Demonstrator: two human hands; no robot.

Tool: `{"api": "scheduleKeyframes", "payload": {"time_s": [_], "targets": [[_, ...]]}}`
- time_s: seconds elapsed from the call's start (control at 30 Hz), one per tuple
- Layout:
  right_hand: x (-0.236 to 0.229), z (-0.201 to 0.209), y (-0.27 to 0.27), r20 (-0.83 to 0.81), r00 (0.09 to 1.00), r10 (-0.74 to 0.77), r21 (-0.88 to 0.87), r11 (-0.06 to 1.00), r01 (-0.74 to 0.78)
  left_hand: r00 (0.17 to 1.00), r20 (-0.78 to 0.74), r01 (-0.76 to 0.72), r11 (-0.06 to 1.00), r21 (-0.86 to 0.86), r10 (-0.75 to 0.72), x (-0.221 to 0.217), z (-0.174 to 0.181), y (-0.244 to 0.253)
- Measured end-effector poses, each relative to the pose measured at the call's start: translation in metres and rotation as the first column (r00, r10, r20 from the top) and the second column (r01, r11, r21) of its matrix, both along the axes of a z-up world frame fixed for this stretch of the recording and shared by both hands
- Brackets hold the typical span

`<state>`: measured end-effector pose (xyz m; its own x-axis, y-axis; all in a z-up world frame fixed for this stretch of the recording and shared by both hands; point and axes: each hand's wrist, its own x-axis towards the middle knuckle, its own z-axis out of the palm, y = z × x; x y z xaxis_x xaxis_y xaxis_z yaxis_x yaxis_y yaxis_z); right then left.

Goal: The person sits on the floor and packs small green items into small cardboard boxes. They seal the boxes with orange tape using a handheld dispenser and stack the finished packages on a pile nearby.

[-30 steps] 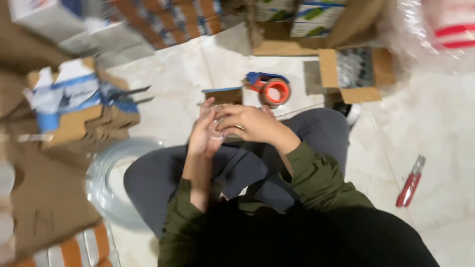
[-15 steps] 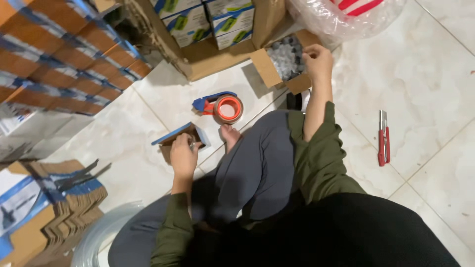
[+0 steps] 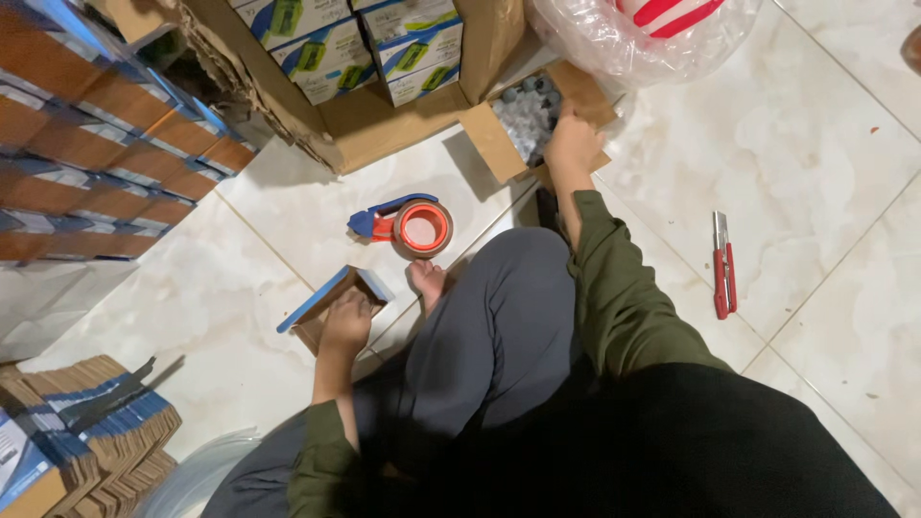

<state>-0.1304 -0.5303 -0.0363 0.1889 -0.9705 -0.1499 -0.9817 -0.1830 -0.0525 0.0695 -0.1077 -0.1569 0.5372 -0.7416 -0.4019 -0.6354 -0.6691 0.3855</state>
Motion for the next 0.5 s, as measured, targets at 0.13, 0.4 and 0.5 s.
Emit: {"api": "scheduleKeyframes", "payload": {"time_s": [0.13, 0.4, 0.5], "targets": [[0.002, 0.039, 0.020, 0.052, 0.999, 0.002, 0.021, 1.000, -0.003, 0.999, -0.034, 0.039, 0.990, 0.136, -0.035, 0.016, -0.013, 0.006], [0.057, 0.180, 0.155, 0.682, 0.476, 0.556, 0.121, 0.556, -0.822, 0.976, -0.129, -0.171, 0.984, 0.043, 0.175, 0.004, 0.056, -0.007], [0.082, 0.175, 0.219, 0.698, 0.261, 0.667, 0.103, 0.267, -0.958, 0.978, -0.049, -0.198, 0.977, 0.073, 0.202, -0.002, 0.059, -0.013]]}}
